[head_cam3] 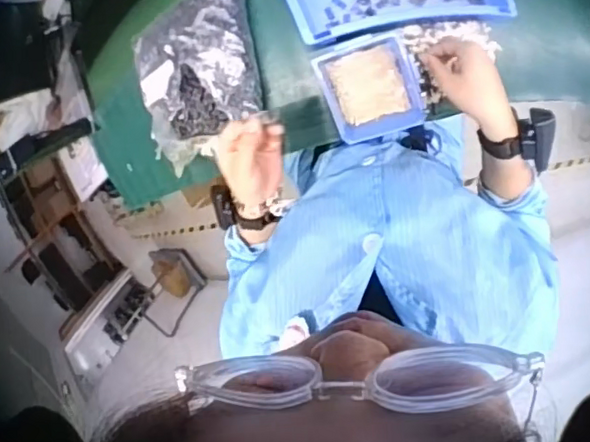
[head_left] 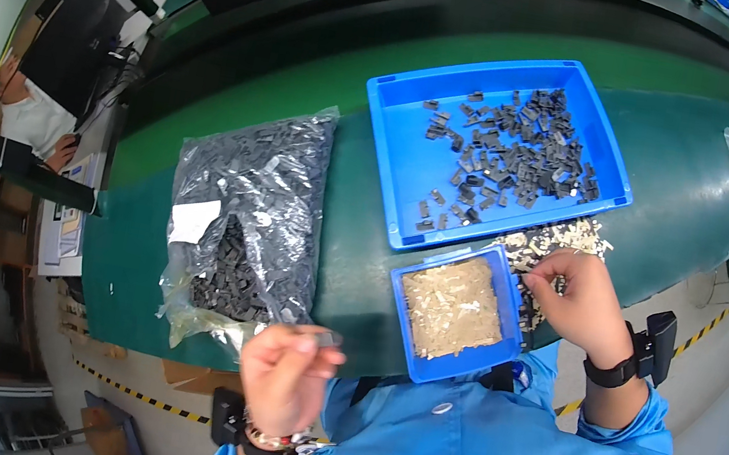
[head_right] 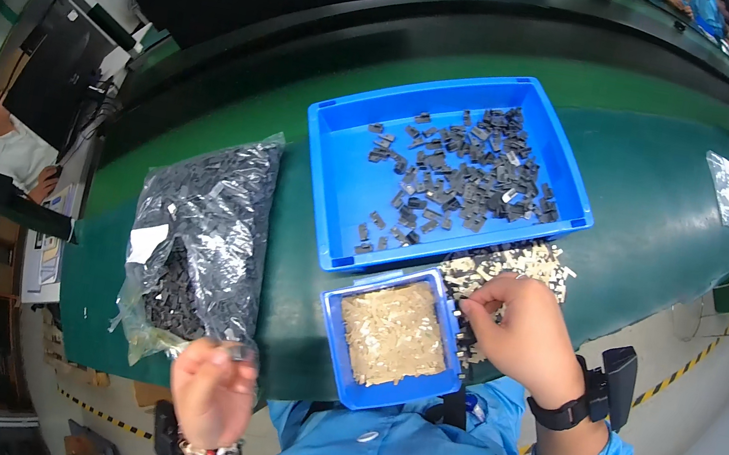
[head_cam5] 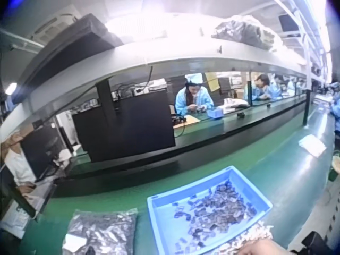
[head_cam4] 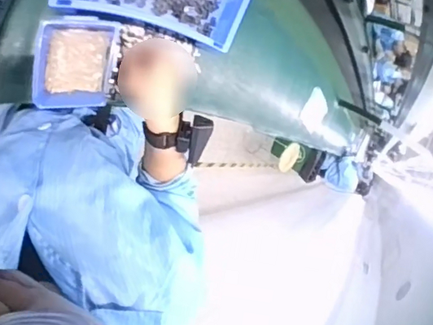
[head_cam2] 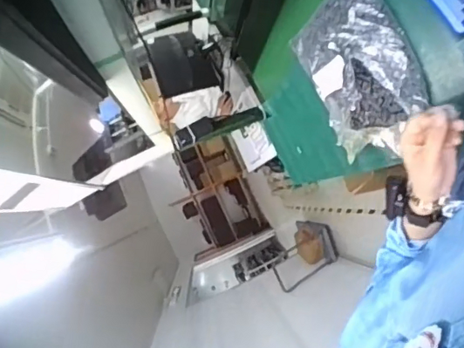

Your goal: Sorting and inspecting small metal and plastic components into plastic bins at a manufacturing workstation.

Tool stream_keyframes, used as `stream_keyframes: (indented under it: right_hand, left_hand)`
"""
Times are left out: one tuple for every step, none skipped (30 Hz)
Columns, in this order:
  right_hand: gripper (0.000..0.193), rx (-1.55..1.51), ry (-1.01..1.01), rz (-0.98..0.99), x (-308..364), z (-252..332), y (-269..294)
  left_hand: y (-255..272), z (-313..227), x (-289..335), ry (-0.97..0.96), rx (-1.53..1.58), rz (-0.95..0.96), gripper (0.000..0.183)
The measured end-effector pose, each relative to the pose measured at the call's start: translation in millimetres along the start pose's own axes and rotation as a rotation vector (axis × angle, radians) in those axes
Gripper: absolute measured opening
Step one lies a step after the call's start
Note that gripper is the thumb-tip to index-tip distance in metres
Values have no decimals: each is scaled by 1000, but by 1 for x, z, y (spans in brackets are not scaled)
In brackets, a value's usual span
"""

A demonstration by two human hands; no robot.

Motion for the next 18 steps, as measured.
stream_keyframes:
  right_hand:
    - [11,10,9,-1,0,-1,0]
    - [11,4,12,2,0,0,-1]
    - [11,-18,6,7,0,0,-2]
    - [10,-39,0,12,1,0,-2]
    - [10,-40,0,13,2,1,-3]
    - [8,-35,45,-7,3,6,-3]
    - [7,-32,87,-29,4,10,-4]
    - [7,-32,86,-31,5,11,-5]
    - [6,2,117,-49,6,14,-5]
    - [5,36,147,-67,7,17,-5]
    - [5,36,145,-70,7,17,-6]
    - [5,71,176,-88,8,20,-5]
    - [4,108,209,-105,9,22,-5]
    - [4,110,208,-105,9,22,-7]
    - [4,105,228,-118,10,24,-7]
    - [5,101,245,-133,10,24,-6]
    - [5,106,244,-135,11,24,-6]
    - [5,85,229,-127,10,24,-5]
  left_hand:
    - [-4,9,0,70,30,25,5]
    - [-6,19,-2,142,62,51,5]
    - [-7,23,-3,139,58,50,5]
    - [-10,29,-4,142,65,82,8]
    - [-13,33,-4,146,73,116,11]
    - [-13,37,-5,146,73,116,11]
    - [-15,38,-7,111,11,171,13]
    - [-18,38,-7,76,-50,227,15]
    - [-19,39,-7,84,-71,240,17]
    - [-20,39,-8,85,-72,242,17]
    - [-23,39,-8,86,-122,249,19]
    - [-25,39,-8,85,-171,254,21]
    - [-27,40,-8,86,-169,255,21]
    - [-30,36,-8,4,-231,277,21]
    - [-33,33,-8,-79,-292,299,22]
    - [-33,33,-8,-78,-288,301,22]
    - [-33,26,-8,-219,-538,309,21]
    - [-36,22,-7,-362,-787,312,20]
Point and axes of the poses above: each hand's wrist, its own x-axis away from the middle knuckle, its own y-axis out of the back of the hand, z = x × y, the point moved 6 cm from there along -x, towards the middle knuckle, and after that the axes turned 1 degree about -z, right-handed, at the moved point
